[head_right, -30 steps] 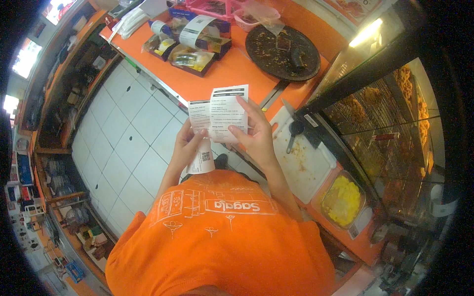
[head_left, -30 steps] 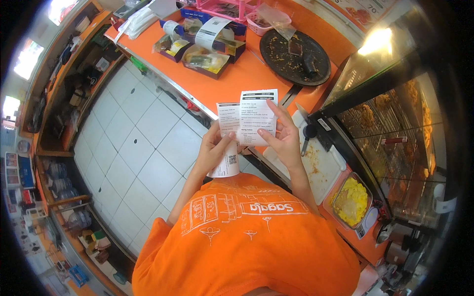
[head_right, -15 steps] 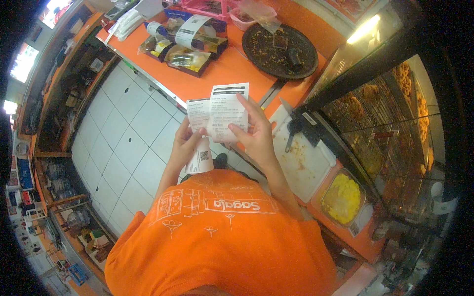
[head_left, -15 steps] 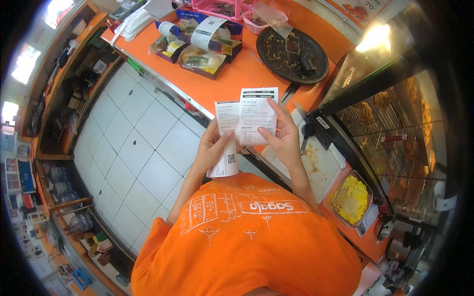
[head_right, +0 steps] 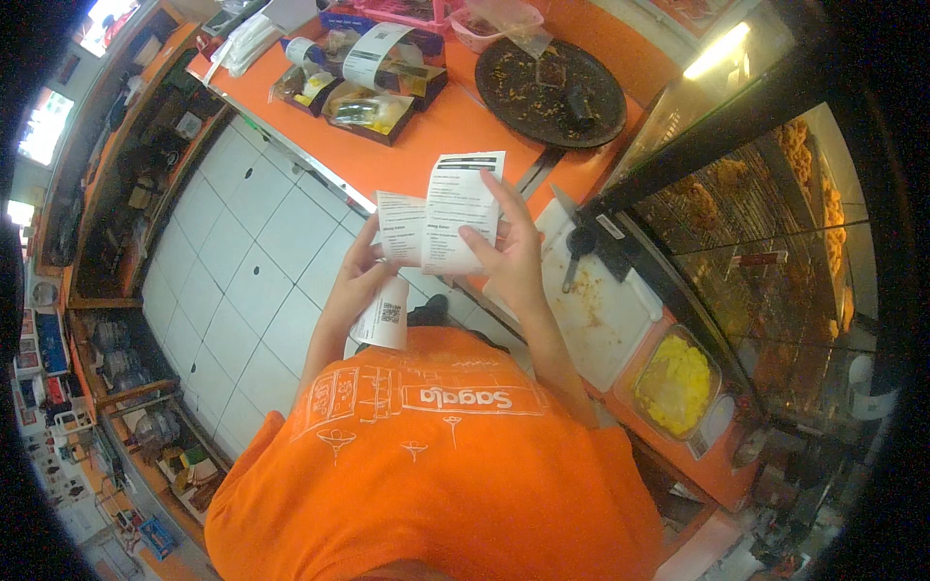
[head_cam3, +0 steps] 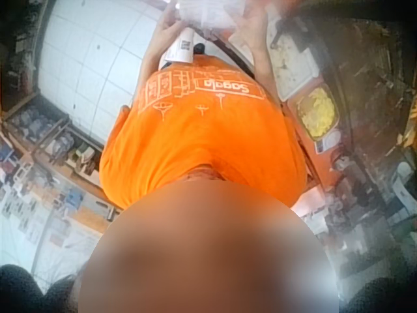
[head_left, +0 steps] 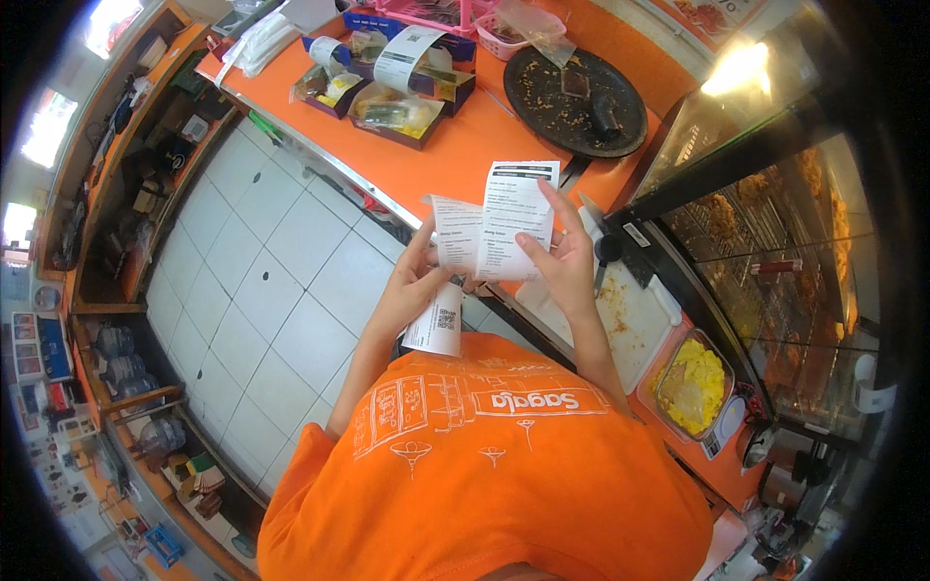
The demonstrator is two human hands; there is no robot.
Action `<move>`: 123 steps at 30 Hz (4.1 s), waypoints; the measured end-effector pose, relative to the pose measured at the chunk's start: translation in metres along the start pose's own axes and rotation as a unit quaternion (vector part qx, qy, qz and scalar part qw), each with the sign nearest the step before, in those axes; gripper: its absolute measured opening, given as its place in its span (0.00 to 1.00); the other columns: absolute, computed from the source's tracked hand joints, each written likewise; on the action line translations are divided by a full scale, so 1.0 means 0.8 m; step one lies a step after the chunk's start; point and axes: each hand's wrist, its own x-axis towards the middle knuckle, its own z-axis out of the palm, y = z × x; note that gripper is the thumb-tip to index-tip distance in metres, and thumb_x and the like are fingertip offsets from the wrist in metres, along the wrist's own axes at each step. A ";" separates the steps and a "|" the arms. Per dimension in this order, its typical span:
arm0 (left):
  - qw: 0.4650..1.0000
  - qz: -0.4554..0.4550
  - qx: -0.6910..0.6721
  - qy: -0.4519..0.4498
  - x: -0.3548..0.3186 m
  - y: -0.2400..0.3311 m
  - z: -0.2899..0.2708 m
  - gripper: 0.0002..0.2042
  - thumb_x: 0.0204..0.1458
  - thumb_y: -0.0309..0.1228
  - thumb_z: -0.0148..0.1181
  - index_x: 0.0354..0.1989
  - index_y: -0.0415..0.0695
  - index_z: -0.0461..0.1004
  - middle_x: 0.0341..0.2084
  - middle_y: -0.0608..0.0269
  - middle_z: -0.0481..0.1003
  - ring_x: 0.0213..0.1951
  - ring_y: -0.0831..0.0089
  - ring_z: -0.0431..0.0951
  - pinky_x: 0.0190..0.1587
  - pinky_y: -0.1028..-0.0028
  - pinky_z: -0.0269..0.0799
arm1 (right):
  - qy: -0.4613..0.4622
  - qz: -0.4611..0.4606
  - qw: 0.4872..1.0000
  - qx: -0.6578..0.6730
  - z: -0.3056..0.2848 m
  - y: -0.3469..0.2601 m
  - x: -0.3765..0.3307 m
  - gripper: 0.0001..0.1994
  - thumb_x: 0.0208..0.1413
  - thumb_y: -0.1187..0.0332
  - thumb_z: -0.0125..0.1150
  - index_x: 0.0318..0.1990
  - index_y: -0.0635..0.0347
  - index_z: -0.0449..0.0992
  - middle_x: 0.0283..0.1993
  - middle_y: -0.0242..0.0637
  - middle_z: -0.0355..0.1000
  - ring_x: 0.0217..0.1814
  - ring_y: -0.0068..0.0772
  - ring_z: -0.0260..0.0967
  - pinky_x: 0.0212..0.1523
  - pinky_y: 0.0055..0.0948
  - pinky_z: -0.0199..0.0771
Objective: The person assembles multiple food orders by placing rice balls into boxes, adding condiments and fried chicken pieces, and sealing the packages. They handle receipts and organize the completed orders on the counter.
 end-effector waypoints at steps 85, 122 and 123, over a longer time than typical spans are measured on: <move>0.738 -0.217 0.097 -0.631 -0.271 -0.218 0.562 0.13 0.62 0.32 0.53 0.52 0.39 0.72 0.42 0.65 0.76 0.39 0.81 0.74 0.40 0.79 0.70 | 0.886 0.071 0.421 -0.180 -0.143 -0.052 -0.799 0.12 0.61 0.67 0.57 0.48 0.63 0.73 0.38 0.34 0.74 0.42 0.26 0.72 0.42 0.26 0.73; 0.865 0.038 0.060 -0.498 -0.224 -0.171 0.734 0.23 0.58 0.23 0.54 0.63 0.41 0.61 0.52 0.63 0.72 0.50 0.78 0.72 0.52 0.75 0.68 | 0.233 -0.065 0.969 -0.057 -0.588 -0.240 -0.585 0.31 0.55 0.74 0.62 0.64 0.57 0.53 0.50 0.43 0.74 0.52 0.27 0.71 0.54 0.29 0.69; 0.873 0.047 0.046 -0.483 -0.238 -0.174 0.734 0.26 0.58 0.22 0.55 0.65 0.41 0.58 0.52 0.62 0.72 0.49 0.78 0.73 0.51 0.76 0.69 | 0.246 -0.072 0.966 -0.042 -0.578 -0.260 -0.575 0.33 0.53 0.77 0.63 0.64 0.57 0.53 0.50 0.44 0.74 0.52 0.28 0.71 0.53 0.29 0.70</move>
